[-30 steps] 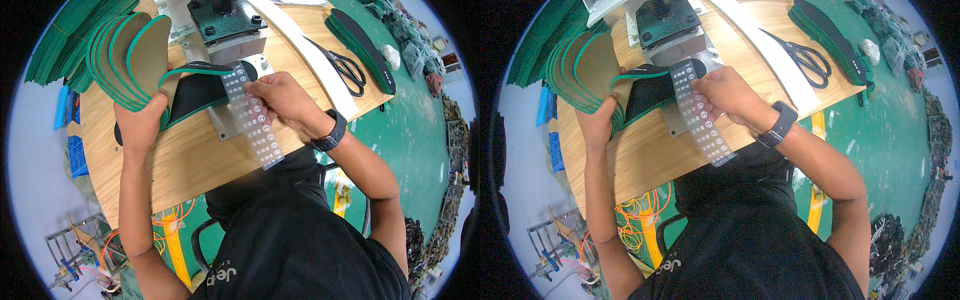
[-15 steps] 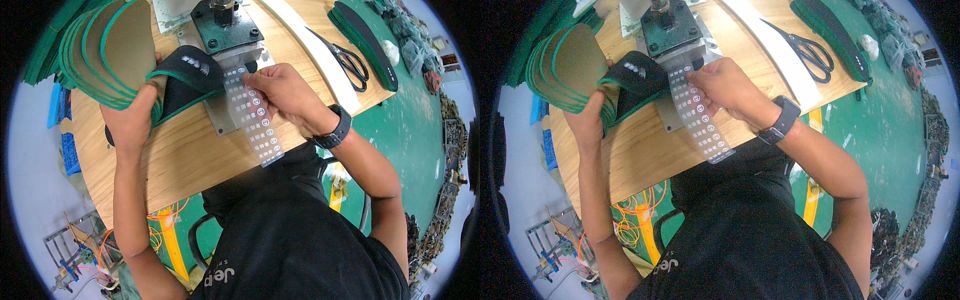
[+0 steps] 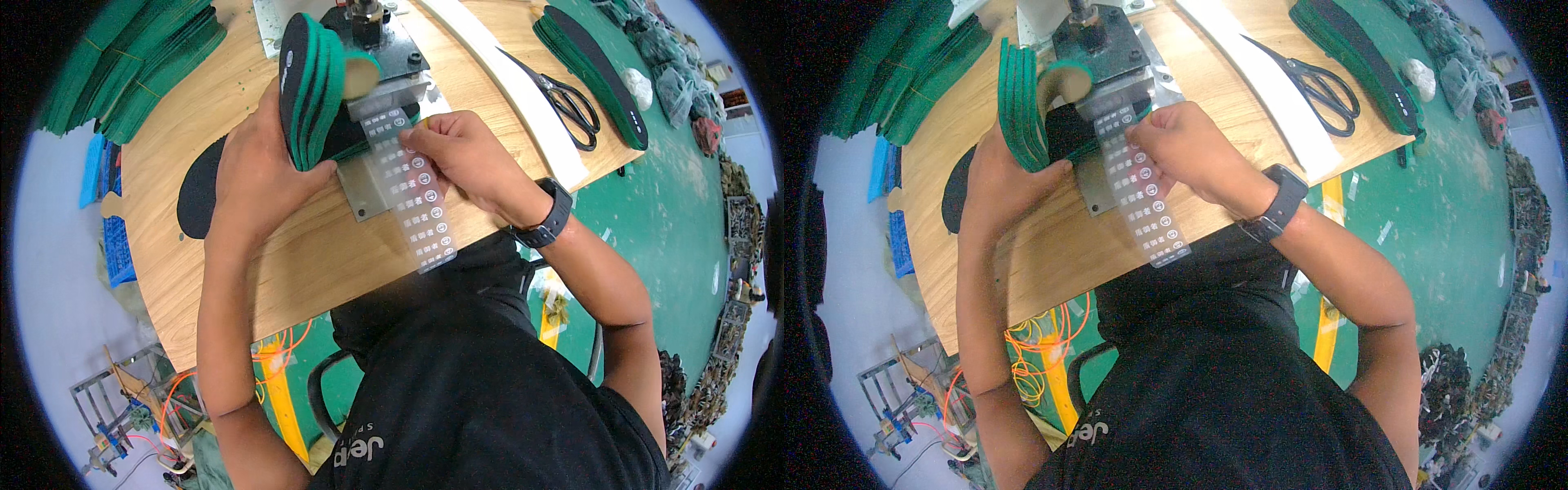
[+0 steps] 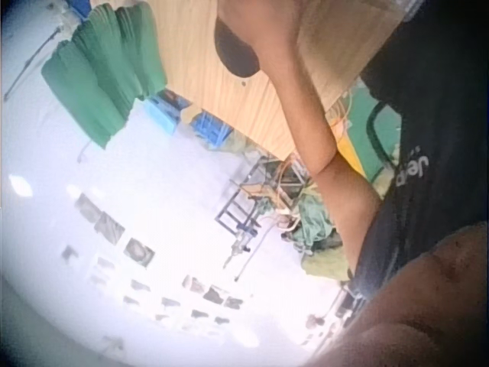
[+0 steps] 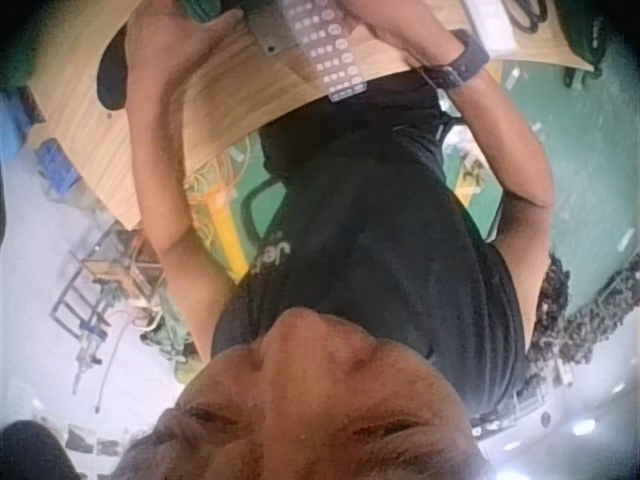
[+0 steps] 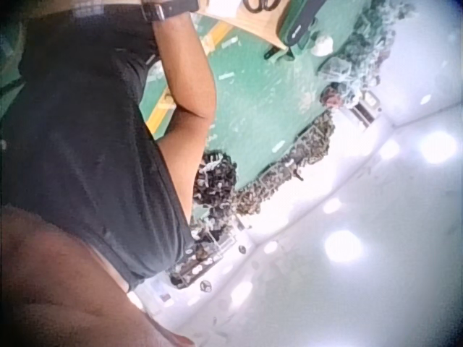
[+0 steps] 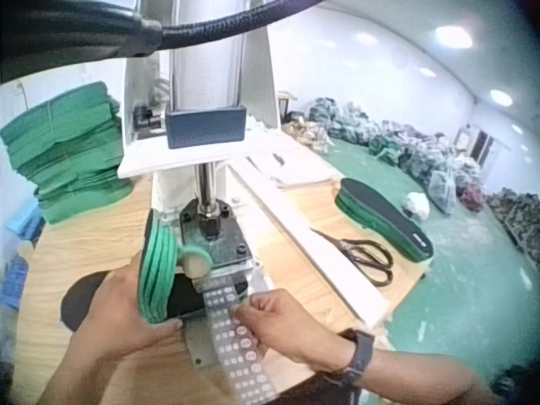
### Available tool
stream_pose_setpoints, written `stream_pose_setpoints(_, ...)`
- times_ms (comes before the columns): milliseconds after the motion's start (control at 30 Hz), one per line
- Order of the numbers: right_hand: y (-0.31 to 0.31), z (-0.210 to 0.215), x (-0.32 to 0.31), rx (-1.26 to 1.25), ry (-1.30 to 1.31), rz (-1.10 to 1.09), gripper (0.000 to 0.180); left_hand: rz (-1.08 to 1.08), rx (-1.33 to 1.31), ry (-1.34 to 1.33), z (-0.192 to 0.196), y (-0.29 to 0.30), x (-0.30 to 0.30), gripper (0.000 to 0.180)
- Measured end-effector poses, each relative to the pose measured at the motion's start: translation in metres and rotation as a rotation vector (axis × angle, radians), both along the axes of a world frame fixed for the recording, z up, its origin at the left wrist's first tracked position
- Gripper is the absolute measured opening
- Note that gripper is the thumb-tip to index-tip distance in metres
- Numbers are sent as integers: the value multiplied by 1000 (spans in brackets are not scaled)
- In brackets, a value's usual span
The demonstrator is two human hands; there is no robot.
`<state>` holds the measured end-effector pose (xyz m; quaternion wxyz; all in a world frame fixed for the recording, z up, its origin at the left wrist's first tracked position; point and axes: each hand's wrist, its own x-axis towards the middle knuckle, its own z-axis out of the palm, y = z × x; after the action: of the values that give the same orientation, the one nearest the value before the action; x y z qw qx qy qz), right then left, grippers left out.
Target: The person prepares footwear insoles by cutting small transparent sticker sheets with shears and applying the individual stickers to the heel area of green and black insoles, handling a stack of insoles one at a time.
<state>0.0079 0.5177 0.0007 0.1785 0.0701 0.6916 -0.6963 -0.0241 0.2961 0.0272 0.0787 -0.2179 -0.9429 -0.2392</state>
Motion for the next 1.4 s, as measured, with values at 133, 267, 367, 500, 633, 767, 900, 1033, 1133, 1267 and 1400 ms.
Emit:
stream_pose_setpoints(133,12,-1,18,-104,-1,-177,25,66,3,-58,-4,-5,2,52)
stream_pose_setpoints(267,15,4,23,-250,-63,-229,25,112,279,-121,0,-10,-1,30)
stream_pose_setpoints(367,12,4,13,-92,-26,-53,26,173,548,-134,3,-17,0,24)
stream_pose_setpoints(500,1,5,-8,41,-72,55,27,182,696,-11,-6,-31,-5,23)
stream_pose_setpoints(633,1,3,-11,98,-81,41,27,179,780,10,-10,-33,-4,24)
stream_pose_setpoints(767,0,-2,-13,70,-73,43,27,150,776,43,-11,-33,-5,24)
stream_pose_setpoints(900,0,5,-13,88,-79,59,28,160,729,28,-11,-35,-3,23)
stream_pose_setpoints(1033,0,9,-16,115,-108,54,29,210,706,65,-11,-27,-3,23)
stream_pose_setpoints(1133,-2,3,-18,69,-85,55,29,222,716,96,-12,-27,0,25)
stream_pose_setpoints(1267,-2,5,-16,102,-95,40,31,242,715,62,-13,-18,5,32)
stream_pose_setpoints(1400,-3,13,-10,83,-100,13,29,174,277,-92,-2,-11,4,71)
